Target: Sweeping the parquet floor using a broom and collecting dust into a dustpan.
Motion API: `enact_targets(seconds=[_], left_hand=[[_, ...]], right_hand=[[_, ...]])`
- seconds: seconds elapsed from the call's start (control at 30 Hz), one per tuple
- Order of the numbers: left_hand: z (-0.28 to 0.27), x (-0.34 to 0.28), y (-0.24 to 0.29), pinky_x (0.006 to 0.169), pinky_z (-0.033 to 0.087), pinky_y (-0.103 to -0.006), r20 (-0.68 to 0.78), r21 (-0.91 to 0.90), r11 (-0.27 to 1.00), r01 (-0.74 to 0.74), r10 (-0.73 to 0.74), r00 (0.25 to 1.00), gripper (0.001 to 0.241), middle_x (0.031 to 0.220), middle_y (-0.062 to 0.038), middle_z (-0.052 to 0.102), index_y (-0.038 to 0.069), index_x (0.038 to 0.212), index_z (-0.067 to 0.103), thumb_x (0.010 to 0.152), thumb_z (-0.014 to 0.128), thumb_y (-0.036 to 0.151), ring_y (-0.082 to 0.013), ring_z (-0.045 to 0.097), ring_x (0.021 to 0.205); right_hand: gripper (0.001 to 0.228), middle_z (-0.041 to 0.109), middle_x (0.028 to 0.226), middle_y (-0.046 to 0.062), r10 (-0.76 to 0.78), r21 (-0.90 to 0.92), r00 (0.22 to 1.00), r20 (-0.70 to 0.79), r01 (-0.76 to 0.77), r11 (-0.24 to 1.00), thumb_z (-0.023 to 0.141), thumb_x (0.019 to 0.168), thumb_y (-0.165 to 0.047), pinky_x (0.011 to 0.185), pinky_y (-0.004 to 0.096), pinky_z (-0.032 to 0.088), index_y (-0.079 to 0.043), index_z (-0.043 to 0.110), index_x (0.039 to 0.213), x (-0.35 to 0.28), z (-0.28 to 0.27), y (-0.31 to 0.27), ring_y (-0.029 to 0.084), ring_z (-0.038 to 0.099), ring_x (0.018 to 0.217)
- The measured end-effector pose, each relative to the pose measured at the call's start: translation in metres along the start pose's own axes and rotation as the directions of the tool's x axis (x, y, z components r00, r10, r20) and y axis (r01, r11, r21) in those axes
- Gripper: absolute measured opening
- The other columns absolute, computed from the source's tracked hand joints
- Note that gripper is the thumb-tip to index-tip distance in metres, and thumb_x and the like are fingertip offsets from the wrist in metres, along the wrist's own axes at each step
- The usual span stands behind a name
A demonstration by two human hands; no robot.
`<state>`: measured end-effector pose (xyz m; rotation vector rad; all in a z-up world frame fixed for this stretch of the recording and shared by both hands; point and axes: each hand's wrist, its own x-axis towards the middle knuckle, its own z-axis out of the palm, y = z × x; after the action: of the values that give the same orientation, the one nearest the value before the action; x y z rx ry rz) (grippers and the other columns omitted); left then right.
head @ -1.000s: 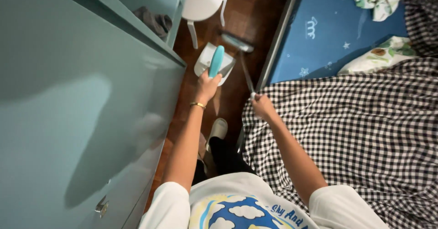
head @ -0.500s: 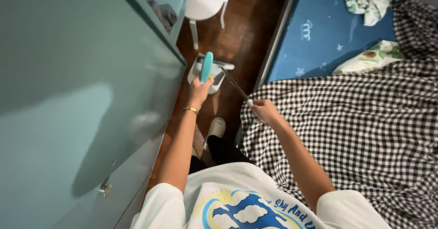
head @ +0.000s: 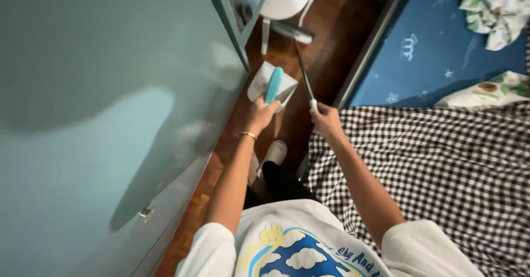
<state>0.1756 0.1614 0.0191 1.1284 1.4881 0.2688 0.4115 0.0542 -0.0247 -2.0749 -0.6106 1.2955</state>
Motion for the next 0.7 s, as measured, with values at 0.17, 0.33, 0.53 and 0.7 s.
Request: enact_targets(seconds=[0.17, 0.33, 0.53, 0.7], left_hand=[[-0.007, -0.015, 0.015, 0.092, 0.052, -0.0481, 0.027, -0.038, 0.999, -0.025, 0.026, 0.999, 0.066, 0.112, -0.02, 0.071, 0.009, 0.129, 0.064, 0.078, 0.072, 0.048, -0.0365, 0.065, 0.116], [-0.006, -0.007, -0.003, 0.084, 0.052, -0.0451, 0.012, -0.05, 0.998, -0.025, 0.025, 1.0, 0.06, 0.1, -0.015, 0.07, 0.012, 0.126, 0.065, 0.078, 0.073, 0.046, -0.0308, 0.068, 0.101], [0.007, 0.001, -0.016, 0.083, 0.053, -0.0444, 0.0, -0.059, 0.998, -0.032, 0.032, 0.999, 0.059, 0.101, -0.013, 0.071, 0.013, 0.128, 0.065, 0.079, 0.072, 0.045, -0.0291, 0.069, 0.1], [0.009, 0.012, -0.01, 0.079, 0.053, -0.0427, 0.008, -0.055, 0.998, -0.034, 0.034, 0.999, 0.057, 0.093, -0.012, 0.07, 0.013, 0.122, 0.067, 0.076, 0.073, 0.047, -0.0289, 0.07, 0.093]], right_hand=[[0.05, 0.07, 0.073, 0.019, -0.089, 0.022, 0.996, 0.022, 0.088, 0.996, 0.074, 0.09, -0.021, 0.043, 0.039, 0.057, 0.0, 0.064, 0.134, 0.072, 0.031, -0.006, 0.023, 0.065, 0.05], [0.045, 0.075, 0.092, 0.025, -0.069, -0.392, 0.997, 0.043, 0.08, 0.916, 0.07, 0.09, -0.024, 0.06, 0.049, 0.06, -0.014, 0.067, 0.134, 0.118, 0.047, -0.035, 0.034, 0.072, 0.072], [0.047, 0.075, 0.109, 0.023, 0.03, -0.754, 0.998, 0.055, 0.022, 0.656, 0.064, 0.094, -0.026, 0.085, 0.056, 0.059, -0.018, 0.064, 0.14, 0.101, 0.032, -0.058, 0.04, 0.073, 0.102], [0.052, 0.074, 0.121, 0.024, 0.124, -0.85, 0.99, 0.06, -0.015, 0.526, 0.035, 0.106, -0.031, 0.096, 0.053, 0.056, -0.014, 0.052, 0.152, 0.089, 0.009, -0.024, 0.04, 0.071, 0.113]])
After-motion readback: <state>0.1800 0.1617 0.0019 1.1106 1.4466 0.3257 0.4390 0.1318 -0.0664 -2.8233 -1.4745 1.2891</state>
